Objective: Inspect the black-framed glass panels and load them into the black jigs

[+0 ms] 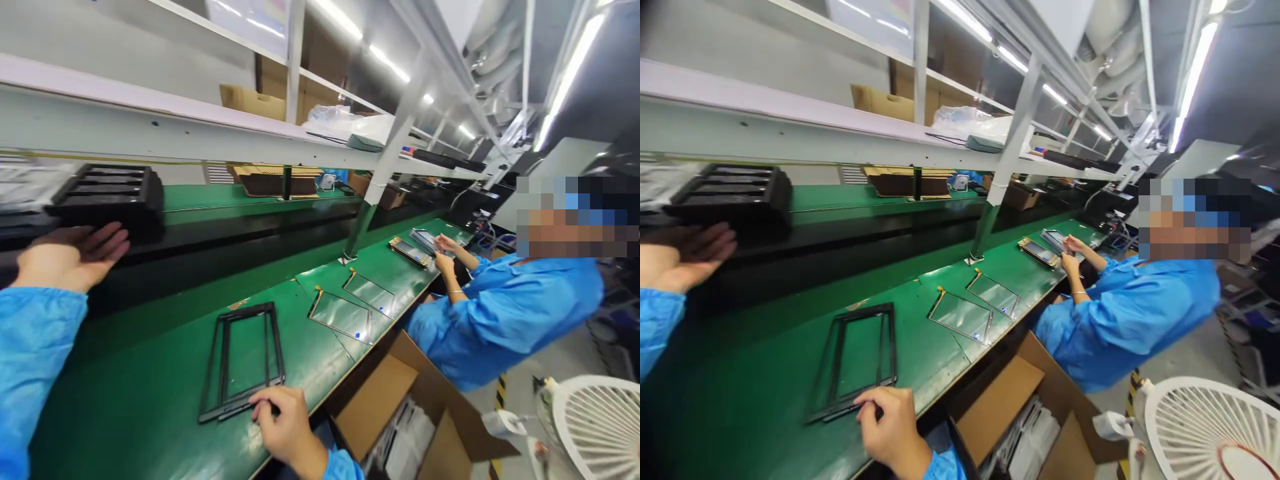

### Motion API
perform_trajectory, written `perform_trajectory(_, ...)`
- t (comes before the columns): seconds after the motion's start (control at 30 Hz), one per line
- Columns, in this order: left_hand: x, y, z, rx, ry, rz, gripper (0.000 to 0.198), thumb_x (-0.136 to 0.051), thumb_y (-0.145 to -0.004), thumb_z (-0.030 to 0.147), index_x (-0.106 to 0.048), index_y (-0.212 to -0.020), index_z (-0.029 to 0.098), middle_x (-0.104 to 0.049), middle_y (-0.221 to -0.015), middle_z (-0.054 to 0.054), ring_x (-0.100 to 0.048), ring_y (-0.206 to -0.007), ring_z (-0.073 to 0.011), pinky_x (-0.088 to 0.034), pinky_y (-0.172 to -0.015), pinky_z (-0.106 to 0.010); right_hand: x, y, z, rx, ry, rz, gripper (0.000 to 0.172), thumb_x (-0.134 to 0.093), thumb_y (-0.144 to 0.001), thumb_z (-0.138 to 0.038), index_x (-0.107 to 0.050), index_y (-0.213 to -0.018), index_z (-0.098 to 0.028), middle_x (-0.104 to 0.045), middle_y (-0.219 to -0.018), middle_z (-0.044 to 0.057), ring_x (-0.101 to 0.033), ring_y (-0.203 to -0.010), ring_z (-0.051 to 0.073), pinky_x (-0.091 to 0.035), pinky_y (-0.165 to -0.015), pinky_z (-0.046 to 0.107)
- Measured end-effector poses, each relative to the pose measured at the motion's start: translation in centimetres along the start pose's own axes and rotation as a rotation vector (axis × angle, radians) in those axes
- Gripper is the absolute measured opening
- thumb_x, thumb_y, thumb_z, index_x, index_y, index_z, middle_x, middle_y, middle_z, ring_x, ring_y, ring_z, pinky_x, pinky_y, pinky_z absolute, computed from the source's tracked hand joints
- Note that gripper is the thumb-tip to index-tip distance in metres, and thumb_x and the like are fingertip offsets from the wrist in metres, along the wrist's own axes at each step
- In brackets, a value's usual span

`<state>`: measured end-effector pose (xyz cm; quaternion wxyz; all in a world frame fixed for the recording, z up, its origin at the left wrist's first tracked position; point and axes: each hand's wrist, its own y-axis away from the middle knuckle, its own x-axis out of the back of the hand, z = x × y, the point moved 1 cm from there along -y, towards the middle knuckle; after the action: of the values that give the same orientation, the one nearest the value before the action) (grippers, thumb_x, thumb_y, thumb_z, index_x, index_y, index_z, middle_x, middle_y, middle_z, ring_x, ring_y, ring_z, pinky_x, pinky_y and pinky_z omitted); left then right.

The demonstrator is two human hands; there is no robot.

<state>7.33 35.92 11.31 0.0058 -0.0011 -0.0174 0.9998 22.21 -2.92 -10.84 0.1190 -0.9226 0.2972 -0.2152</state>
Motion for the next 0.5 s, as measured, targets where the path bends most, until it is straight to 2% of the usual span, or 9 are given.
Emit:
perform_trajectory(0.07,-1.3,1.2,-0.7,0.023,0.047,-0.026,0.046,-0.038,-0.109,0.031,-0.05,-0.149,0.012,-0.059,-0.159,-0.015,-0.063,-0.138,-0.0333,-0.056,-0.112,-0.056,0.1,0.2,-0.4,0.021,-0.012,0.008,0.029,-0.056,-0.088,-0.025,-0.085,-0.088,-0.025,-0.081,-0.066,0.001,-0.079,-0.065,0.02,-0.06,-0.072,0.026)
perform_trajectory(0.1,-2.1,2.1,-1.2,0.022,0.048,-0.062,0.046,-0.037,-0.106,0.026,-0.051,-0.147,0.012,-0.062,-0.157,-0.015,-0.066,-0.136,-0.0317,-0.056,-0.112,-0.055,0.1,0.3,-0.5,0.029,-0.017,0.016,0.03,-0.056,-0.087,-0.024,-0.085,-0.088,-0.025,-0.081,-0.065,0.001,-0.079,-0.064,0.02,-0.059,-0.072,0.026)
perform_trajectory(0.17,-3.9,4.5,-2.7,0.01,0.009,-0.155,0.042,-0.042,-0.102,0.028,-0.058,-0.138,0.013,-0.07,-0.146,-0.016,-0.072,-0.128,-0.0316,-0.059,-0.11,-0.055,0.3,0.5,-0.6,0.034,-0.03,0.036,0.031,-0.055,-0.086,-0.022,-0.086,-0.087,-0.024,-0.08,-0.064,0.002,-0.079,-0.062,0.02,-0.059,-0.071,0.026)
perform_trajectory(0.27,-6.3,9.2,-6.1,-0.029,-0.127,-0.321,0.038,-0.06,-0.093,0.039,-0.07,-0.121,0.016,-0.081,-0.123,-0.017,-0.076,-0.118,-0.0365,-0.062,-0.104,-0.056,0.7,0.8,-0.8,0.02,-0.061,0.055,0.03,-0.056,-0.087,-0.022,-0.086,-0.087,-0.023,-0.079,-0.062,0.002,-0.078,-0.059,0.02,-0.06,-0.071,0.027)
perform_trajectory(0.3,-6.9,10.9,-7.4,-0.057,-0.182,-0.372,0.037,-0.068,-0.087,0.039,-0.073,-0.116,0.016,-0.082,-0.118,-0.015,-0.074,-0.121,-0.0389,-0.061,-0.105,-0.058,0.8,1.0,-0.8,0.008,-0.076,0.057,0.029,-0.056,-0.088,-0.023,-0.086,-0.087,-0.023,-0.079,-0.061,0.002,-0.078,-0.057,0.02,-0.06,-0.07,0.027)
perform_trajectory(0.4,-8.2,15.6,-11.0,-0.181,-0.333,-0.462,0.035,-0.079,-0.077,0.036,-0.079,-0.108,0.019,-0.083,-0.114,-0.011,-0.067,-0.131,-0.0422,-0.046,-0.12,-0.061,1.1,1.8,-0.6,-0.05,-0.132,0.056,0.028,-0.058,-0.092,-0.027,-0.085,-0.086,-0.021,-0.078,-0.059,0.002,-0.076,-0.05,0.019,-0.059,-0.057,0.024)
perform_trajectory(0.5,-8.6,19.2,-13.0,-0.287,-0.424,-0.54,0.035,-0.079,-0.084,0.035,-0.077,-0.115,0.02,-0.079,-0.126,-0.012,-0.065,-0.134,-0.0385,-0.043,-0.124,-0.057,1.2,2.8,0.1,-0.094,-0.175,0.065,0.028,-0.06,-0.093,-0.031,-0.084,-0.086,-0.019,-0.077,-0.058,0.003,-0.075,-0.048,0.019,-0.057,-0.05,0.022)
